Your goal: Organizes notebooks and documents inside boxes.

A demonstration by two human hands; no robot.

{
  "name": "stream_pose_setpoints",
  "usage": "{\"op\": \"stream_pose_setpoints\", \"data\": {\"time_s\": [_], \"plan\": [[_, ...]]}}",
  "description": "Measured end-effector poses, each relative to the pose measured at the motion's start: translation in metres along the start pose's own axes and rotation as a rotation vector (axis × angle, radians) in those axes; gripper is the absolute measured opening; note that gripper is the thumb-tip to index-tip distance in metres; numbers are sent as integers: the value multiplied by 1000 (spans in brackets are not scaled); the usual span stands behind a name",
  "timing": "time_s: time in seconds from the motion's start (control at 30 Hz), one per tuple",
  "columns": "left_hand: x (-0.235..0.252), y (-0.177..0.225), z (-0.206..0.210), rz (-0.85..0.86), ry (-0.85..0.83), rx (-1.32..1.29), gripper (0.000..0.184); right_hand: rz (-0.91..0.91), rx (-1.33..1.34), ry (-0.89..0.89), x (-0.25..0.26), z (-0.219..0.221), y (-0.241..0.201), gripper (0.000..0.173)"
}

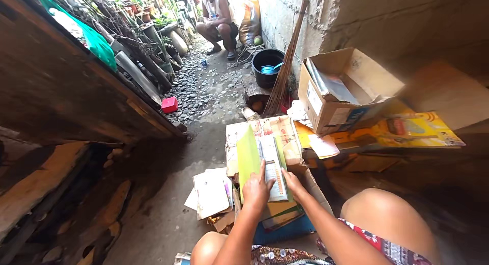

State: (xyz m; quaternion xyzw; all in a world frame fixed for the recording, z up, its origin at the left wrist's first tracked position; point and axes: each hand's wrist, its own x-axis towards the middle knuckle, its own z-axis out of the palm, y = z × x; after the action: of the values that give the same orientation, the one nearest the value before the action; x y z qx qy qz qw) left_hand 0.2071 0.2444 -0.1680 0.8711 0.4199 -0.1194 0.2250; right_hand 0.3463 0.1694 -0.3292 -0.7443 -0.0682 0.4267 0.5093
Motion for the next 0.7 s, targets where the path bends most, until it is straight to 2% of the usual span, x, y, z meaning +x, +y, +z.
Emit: {"op": "stream_pose_setpoints", "data": {"time_s": [0.13,0.27,0.33,0.47,0.57,0.7], "plan": [[-1,8,9,81,-74,-67,95,-30,126,3,-11,-1,-3,71],[4,6,23,75,-170,-16,99,39,254,32,-19,-1,-10,80],[8,2,26,70,-212,37,92,45,316,28,-16,-2,-7,82],[13,-6,28,92,-228,106,60,32,364,-43,-18,-6,-10,76],[15,-9,24,71,-252,137,55,41,413,-124,-15,-11,-6,62],[15,-13,16,44,-238,136,53,137,442,-220,-8,-16,5,57]]}}
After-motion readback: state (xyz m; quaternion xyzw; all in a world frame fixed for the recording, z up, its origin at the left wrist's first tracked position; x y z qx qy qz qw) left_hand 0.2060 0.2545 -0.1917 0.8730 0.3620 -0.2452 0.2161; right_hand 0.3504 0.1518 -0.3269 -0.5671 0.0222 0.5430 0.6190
